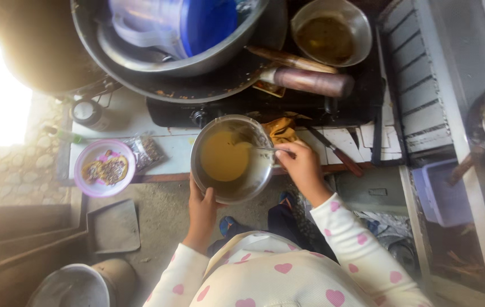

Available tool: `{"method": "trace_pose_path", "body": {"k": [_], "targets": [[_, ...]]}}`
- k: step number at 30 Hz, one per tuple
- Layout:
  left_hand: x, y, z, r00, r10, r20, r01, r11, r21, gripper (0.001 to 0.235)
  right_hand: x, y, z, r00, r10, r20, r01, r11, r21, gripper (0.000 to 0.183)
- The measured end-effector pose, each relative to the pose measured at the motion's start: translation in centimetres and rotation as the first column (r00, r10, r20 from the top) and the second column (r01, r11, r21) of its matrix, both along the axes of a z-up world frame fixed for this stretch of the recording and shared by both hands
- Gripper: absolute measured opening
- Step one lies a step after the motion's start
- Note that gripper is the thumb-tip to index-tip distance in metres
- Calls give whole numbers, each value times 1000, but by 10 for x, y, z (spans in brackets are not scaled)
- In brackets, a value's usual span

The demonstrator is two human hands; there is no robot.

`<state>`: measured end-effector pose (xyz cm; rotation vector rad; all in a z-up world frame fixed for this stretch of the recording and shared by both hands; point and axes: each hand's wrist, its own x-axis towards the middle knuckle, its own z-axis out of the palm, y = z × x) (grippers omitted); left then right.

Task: The person cooks small round pancakes in a pan on a gas stove, flipping them with a spatula and placing them on a plate. They add butter to the pan, pour batter from a bowl, and spread it to form pancakes.

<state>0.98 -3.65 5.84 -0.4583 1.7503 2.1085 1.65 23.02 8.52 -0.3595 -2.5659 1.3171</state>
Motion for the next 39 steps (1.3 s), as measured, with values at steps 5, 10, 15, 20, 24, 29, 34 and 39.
{"method": "trace_pose_path", "body": {"k": [5,10,15,20,24,29,34,39], "targets": [[9,24,10,991,-107,80,98,989,112,72,31,25,15,990,-112,-90,86,961,-262,16],[3,56,26,968,-247,48,241,965,101,70,66,48,5,913,-329,-243,209,886,-415,22],[-4,90,34,903,-428,44,422,901,99,68,86,59,5,837,-465,-288,255,798,-547,22],[-3,130,45,837,-547,9,543,833,104,71,110,73,26,958,-279,-67,212,846,-489,21],[-8,163,64,819,-574,-27,574,816,66,74,129,124,60,945,-189,-266,174,981,-80,18],[-17,214,94,815,-580,-5,575,806,139,72,129,175,83,869,-397,-295,400,915,-55,17],[-29,261,104,845,-528,-79,534,838,114,74,118,208,82,879,-361,-311,350,932,-93,17],[-42,299,96,882,-443,-159,468,864,187,66,88,256,94,813,-536,-227,508,844,-171,17]]}}
